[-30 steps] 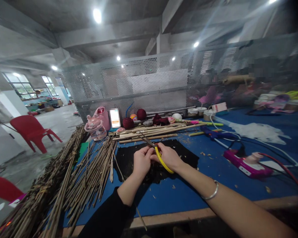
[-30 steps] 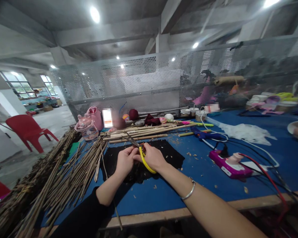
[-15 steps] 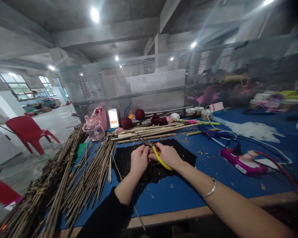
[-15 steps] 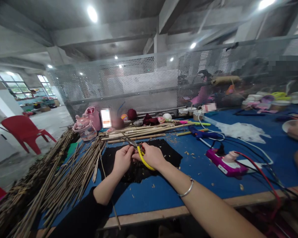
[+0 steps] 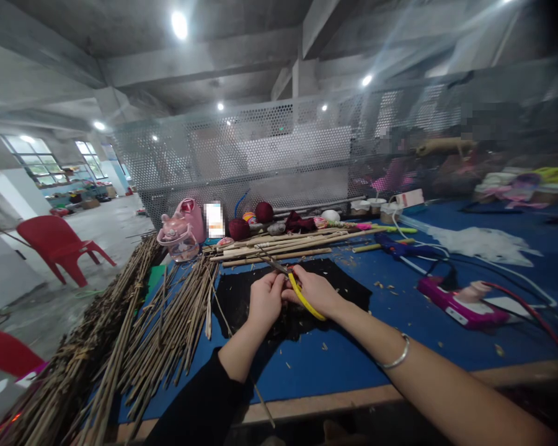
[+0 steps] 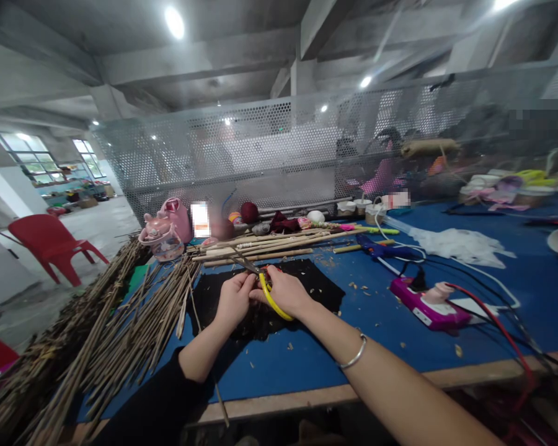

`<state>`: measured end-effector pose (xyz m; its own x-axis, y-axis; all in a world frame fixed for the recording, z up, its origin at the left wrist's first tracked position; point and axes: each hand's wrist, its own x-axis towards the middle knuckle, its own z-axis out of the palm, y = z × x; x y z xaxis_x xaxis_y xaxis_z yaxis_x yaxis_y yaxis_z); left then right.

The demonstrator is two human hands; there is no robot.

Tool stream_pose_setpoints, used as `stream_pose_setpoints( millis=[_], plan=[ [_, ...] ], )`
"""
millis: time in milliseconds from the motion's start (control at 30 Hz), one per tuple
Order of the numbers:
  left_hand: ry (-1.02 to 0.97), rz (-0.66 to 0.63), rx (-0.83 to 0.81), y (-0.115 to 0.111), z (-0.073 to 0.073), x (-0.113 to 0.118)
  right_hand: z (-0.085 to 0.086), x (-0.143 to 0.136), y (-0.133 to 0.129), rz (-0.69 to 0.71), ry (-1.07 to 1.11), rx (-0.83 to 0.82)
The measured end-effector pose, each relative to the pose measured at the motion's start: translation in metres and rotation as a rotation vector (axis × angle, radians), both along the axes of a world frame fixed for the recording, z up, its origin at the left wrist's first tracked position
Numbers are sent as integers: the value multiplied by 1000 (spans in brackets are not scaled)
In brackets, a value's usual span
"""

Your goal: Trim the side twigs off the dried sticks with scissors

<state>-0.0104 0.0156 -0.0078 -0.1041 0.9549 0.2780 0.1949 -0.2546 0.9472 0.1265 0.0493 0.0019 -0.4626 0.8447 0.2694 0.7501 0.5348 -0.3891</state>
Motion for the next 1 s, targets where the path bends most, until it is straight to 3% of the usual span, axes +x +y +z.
stream_pose_setpoints(
  millis=[167, 367, 600, 1000],
  plan=[
    [47, 22, 52, -2, 1, 0, 3, 1, 0, 55, 17, 69],
    [6, 9, -21, -5, 4, 1, 8, 2, -2, -60, -88, 47],
    [2, -1, 8, -6, 8, 0, 6, 2, 1, -103, -91, 69],
    [13, 11, 2, -3, 9, -2, 2, 3, 1, -52, -68, 97]
  ],
)
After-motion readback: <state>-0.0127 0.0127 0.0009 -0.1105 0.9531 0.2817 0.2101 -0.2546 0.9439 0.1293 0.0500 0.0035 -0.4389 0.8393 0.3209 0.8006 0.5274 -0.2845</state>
